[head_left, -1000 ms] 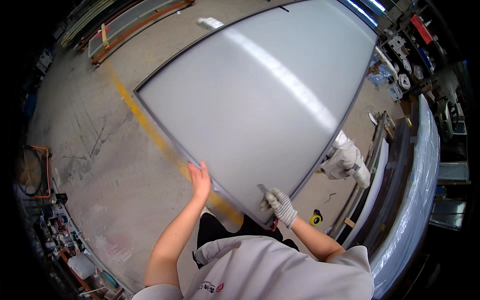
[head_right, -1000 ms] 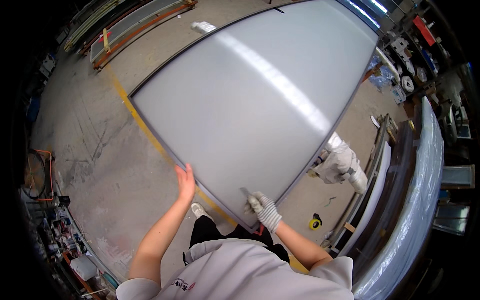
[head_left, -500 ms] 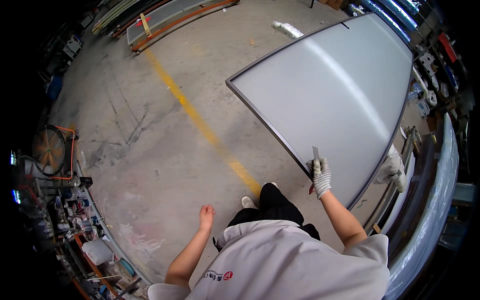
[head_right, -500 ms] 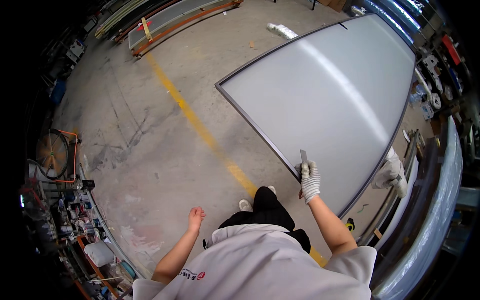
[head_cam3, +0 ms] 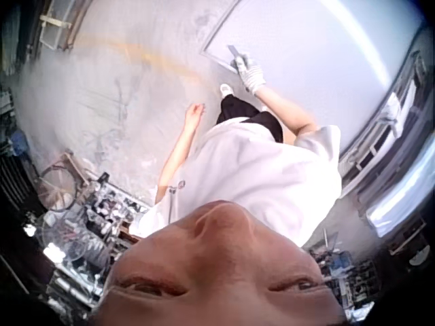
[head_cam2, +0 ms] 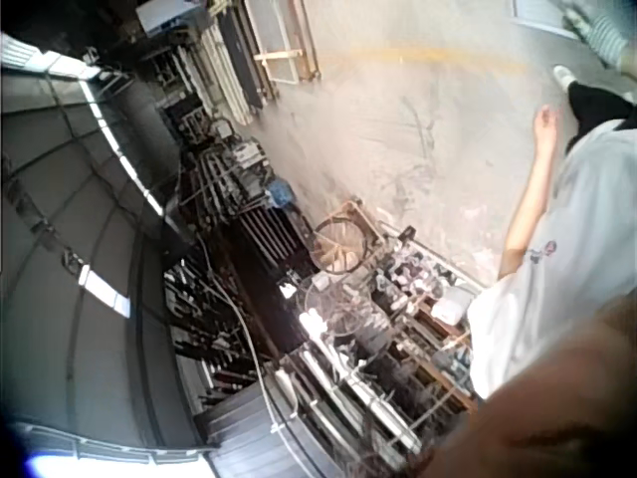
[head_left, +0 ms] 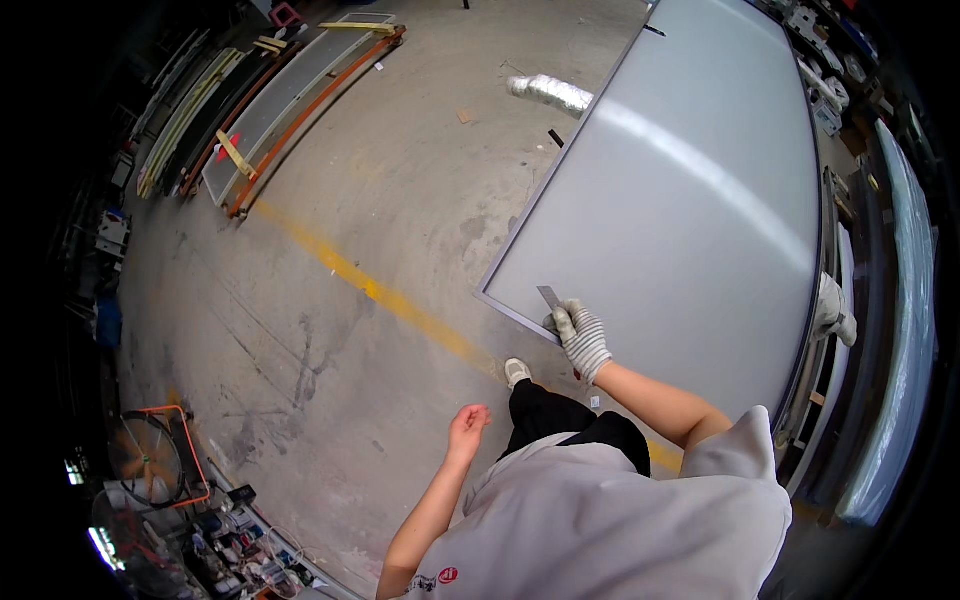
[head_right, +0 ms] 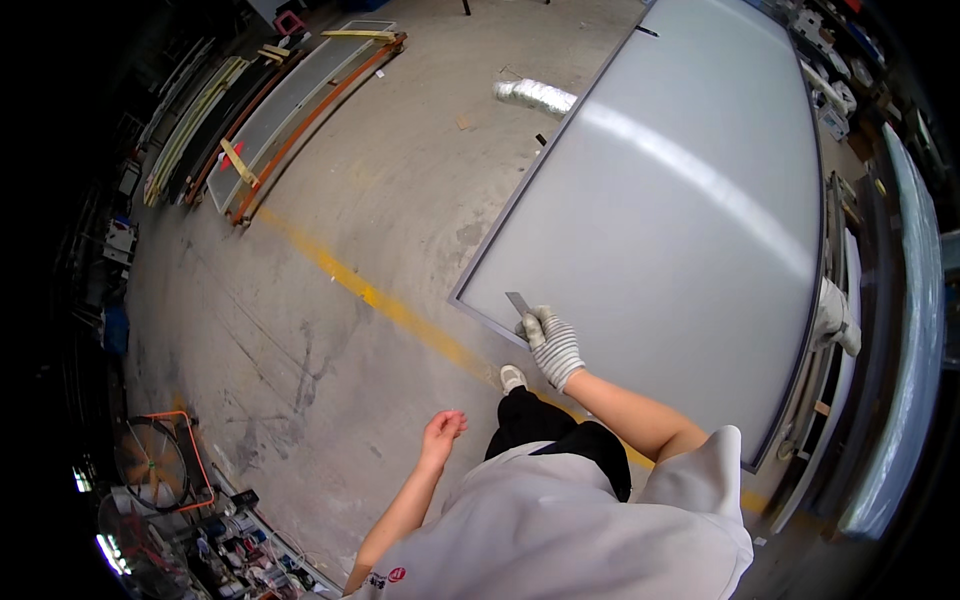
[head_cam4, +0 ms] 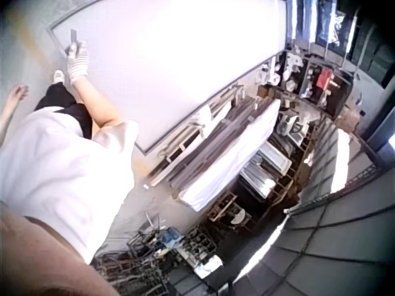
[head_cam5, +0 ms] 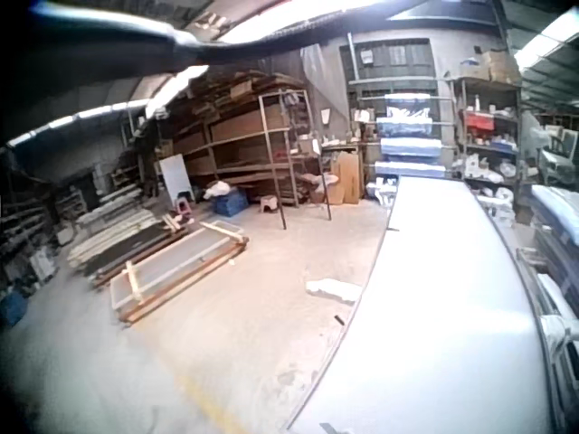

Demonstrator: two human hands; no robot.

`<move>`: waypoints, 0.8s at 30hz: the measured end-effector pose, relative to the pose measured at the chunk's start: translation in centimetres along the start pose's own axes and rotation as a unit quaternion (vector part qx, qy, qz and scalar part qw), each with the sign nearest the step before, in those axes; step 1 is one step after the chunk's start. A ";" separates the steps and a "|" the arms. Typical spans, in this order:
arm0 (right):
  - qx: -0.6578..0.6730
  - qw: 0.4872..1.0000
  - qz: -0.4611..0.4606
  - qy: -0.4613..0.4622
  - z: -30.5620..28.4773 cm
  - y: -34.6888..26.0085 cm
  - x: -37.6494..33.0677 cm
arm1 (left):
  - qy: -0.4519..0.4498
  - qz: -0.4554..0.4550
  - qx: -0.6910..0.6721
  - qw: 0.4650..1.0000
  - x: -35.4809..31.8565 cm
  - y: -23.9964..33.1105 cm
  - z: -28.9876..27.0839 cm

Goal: The person assembles a large rectangular panel by attaching a metal frame to its edges. They use a marker to make alignment marks on the frame and then apply sealant along the seam using a caulking gun. The task involves moving the panel between workstations and handling various tools.

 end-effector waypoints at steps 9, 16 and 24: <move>0.127 0.990 0.056 0.037 6.9 -0.4 7.5 | -0.141 0.015 0.042 0.989 12.2 11.4 -3.2; 0.267 0.944 0.042 0.191 7.1 -4.6 4.5 | -0.318 0.020 0.167 0.933 22.4 18.2 -1.8; 0.382 0.861 0.172 0.290 17.9 -2.9 -2.7 | -0.448 0.023 0.370 0.814 28.3 25.6 7.4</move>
Point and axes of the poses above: each hand's wrist, its own x-axis towards the middle knuckle, its own z-axis out of the palm, y = z × x, the point moved 6 cm from there along x, towards the middle knuckle, and after that the axes turned 3 degrees about -y, right-handed, at the moved point
